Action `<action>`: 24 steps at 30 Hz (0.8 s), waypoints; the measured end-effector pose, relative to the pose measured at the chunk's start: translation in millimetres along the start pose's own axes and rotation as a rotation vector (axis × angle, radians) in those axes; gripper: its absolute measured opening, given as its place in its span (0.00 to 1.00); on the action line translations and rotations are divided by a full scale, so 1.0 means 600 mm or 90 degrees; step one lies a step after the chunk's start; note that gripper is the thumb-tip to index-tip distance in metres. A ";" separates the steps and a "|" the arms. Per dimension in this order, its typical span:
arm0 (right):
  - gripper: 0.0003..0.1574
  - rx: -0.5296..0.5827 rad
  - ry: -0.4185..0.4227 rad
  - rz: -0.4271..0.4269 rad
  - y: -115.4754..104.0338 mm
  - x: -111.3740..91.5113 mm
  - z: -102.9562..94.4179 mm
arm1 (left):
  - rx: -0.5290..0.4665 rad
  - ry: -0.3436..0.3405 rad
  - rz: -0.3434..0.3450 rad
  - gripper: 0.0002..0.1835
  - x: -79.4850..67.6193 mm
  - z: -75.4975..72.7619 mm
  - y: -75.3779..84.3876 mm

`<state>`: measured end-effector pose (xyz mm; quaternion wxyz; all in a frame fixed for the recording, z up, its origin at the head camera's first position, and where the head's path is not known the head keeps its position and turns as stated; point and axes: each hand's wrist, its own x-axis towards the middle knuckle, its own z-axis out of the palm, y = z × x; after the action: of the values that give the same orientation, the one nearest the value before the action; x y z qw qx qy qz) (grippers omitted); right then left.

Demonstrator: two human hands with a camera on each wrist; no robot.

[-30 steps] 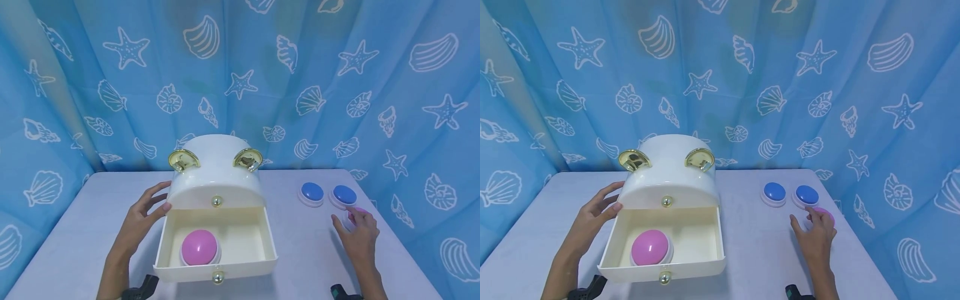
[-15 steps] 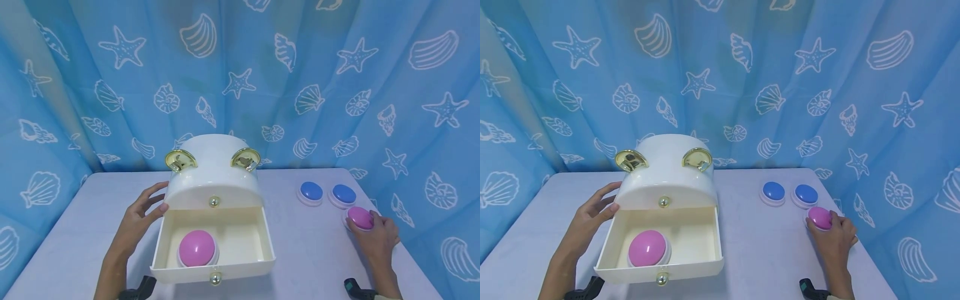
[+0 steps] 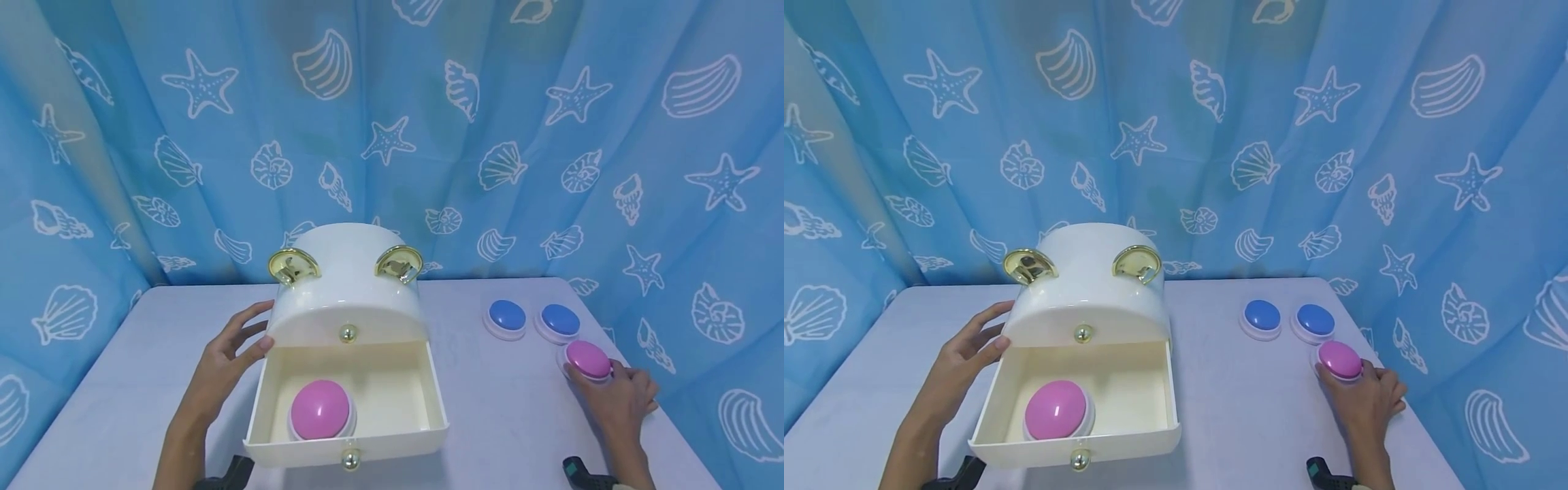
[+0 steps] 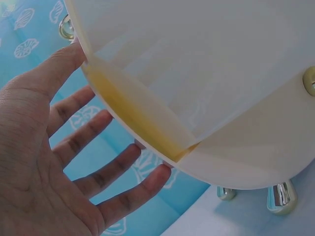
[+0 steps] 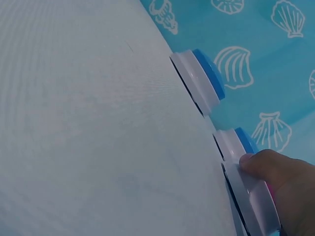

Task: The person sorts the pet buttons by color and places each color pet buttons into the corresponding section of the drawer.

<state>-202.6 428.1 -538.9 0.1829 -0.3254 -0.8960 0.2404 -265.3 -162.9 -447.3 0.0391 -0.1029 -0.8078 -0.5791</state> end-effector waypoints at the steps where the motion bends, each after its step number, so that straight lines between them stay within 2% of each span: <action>1: 0.63 0.003 -0.002 0.007 0.001 0.000 0.000 | 0.000 0.000 0.000 0.33 0.000 0.001 -0.001; 9: 0.68 0.052 -0.009 0.058 -0.015 -0.019 -0.003 | 0.003 -0.002 -0.006 0.34 0.001 0.000 -0.001; 15: 0.70 0.088 -0.032 0.075 -0.050 -0.044 -0.006 | -0.007 -0.005 -0.005 0.33 0.001 -0.003 -0.001; 24: 0.68 0.090 -0.069 0.060 -0.103 -0.084 -0.016 | -0.015 -0.007 0.002 0.33 0.003 -0.003 -0.004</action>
<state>-192.3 355.8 -505.4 0.1449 -0.3402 -0.8689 0.3290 -267.6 -165.2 -448.8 0.0341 -0.1078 -0.8007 -0.5883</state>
